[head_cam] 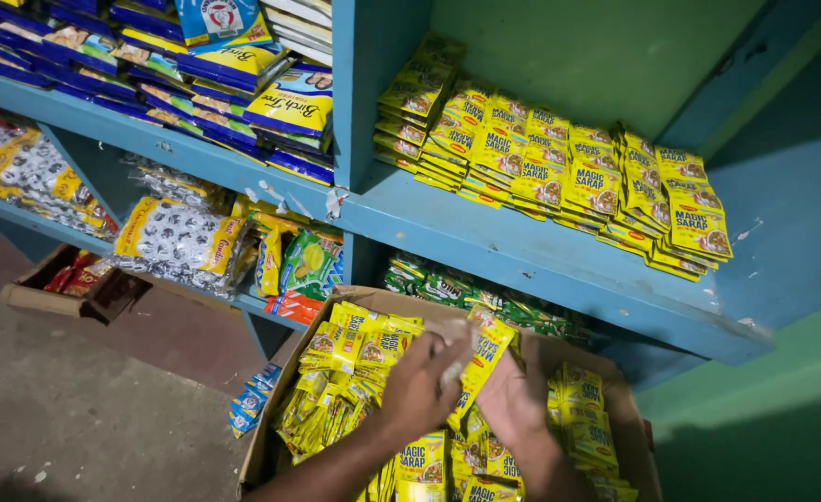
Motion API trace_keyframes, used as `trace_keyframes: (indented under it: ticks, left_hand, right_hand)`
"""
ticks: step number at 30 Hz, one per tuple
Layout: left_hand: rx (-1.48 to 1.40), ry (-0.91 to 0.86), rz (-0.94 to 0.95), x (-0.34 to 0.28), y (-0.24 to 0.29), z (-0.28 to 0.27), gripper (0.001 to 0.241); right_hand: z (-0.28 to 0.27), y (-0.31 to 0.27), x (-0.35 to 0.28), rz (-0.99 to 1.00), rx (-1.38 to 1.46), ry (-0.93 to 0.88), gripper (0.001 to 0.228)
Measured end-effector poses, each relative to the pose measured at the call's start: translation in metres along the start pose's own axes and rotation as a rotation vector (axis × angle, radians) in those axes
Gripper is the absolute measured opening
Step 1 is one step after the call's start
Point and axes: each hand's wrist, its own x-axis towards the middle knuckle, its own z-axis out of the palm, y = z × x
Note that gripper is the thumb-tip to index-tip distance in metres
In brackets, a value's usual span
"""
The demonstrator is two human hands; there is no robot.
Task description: Organizing and stacking yellow seasoning packets from a cardboard box onto a low shelf.
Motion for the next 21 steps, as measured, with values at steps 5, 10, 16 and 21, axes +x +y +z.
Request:
trace_keyframes:
  ticks: [5, 10, 16, 21]
  left_hand:
    - [-0.106, -0.141, 0.214, -0.011, 0.015, 0.007, 0.047]
    - [-0.155, -0.117, 0.139, -0.002, 0.008, 0.0, 0.046]
    - [-0.071, -0.031, -0.044, 0.008, -0.01, -0.001, 0.05]
    - [-0.123, 0.079, 0.013, 0.007, -0.023, 0.012, 0.054]
  right_hand:
    - [-0.026, -0.003, 0.006, -0.016, 0.164, -0.288, 0.093]
    - [-0.019, -0.003, 0.005, -0.072, 0.095, -0.309, 0.088]
    - [-0.008, 0.001, 0.004, -0.016, 0.103, -0.063, 0.089]
    - [-0.032, 0.016, 0.011, -0.024, 0.188, -0.295, 0.086]
